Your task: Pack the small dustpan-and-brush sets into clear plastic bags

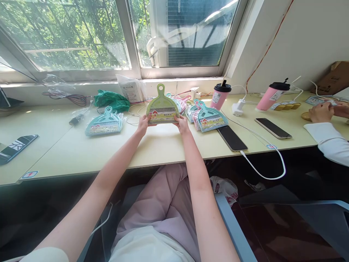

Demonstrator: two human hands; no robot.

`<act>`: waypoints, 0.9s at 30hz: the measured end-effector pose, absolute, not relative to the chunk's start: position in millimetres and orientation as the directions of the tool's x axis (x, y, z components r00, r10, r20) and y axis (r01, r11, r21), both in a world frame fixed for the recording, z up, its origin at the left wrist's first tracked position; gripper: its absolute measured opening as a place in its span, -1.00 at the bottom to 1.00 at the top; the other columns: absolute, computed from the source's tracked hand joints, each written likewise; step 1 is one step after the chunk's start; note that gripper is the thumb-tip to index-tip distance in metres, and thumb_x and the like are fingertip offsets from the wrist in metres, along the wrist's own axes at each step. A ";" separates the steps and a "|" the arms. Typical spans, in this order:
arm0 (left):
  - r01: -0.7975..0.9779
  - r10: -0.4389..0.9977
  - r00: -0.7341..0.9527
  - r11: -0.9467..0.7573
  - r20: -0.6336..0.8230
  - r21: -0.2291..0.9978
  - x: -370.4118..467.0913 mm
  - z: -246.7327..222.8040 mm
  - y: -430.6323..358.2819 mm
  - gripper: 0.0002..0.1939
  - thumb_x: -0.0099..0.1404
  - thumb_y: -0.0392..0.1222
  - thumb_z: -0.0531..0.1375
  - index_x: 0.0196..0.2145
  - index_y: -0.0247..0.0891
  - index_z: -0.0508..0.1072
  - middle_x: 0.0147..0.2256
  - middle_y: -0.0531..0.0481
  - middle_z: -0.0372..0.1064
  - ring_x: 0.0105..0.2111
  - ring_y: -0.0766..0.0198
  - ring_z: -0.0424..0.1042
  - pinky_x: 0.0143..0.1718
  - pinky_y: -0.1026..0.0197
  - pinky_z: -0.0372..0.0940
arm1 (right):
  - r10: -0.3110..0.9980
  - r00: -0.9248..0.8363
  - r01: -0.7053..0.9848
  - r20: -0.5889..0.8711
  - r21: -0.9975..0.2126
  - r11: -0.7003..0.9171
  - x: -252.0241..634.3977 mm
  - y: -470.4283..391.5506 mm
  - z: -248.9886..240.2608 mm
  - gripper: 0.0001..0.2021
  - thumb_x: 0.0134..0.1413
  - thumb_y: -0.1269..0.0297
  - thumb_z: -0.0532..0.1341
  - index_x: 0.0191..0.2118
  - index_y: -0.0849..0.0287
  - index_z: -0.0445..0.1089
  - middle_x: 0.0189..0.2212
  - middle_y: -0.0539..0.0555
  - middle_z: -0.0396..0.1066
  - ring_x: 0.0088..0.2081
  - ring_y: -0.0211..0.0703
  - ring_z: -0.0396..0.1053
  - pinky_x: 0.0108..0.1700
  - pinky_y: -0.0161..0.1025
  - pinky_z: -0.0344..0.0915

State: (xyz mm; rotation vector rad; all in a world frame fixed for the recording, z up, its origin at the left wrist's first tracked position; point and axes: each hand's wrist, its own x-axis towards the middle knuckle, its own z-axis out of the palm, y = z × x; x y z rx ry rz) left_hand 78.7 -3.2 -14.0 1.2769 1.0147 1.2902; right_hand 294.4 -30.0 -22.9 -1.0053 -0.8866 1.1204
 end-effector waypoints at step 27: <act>0.222 0.938 -0.108 -0.299 0.328 0.928 89.9 -30.8 -7.0 -0.47 -0.08 -0.23 0.51 -0.15 -0.19 0.44 -0.14 -0.06 0.56 -0.04 0.01 0.55 -0.03 0.10 0.41 | 0.925 0.370 0.538 0.092 -0.832 -0.132 272.2 -32.5 -29.5 -0.13 -0.17 -0.17 0.52 0.21 0.07 0.23 0.06 0.28 0.55 0.13 0.30 0.50 0.18 0.15 0.37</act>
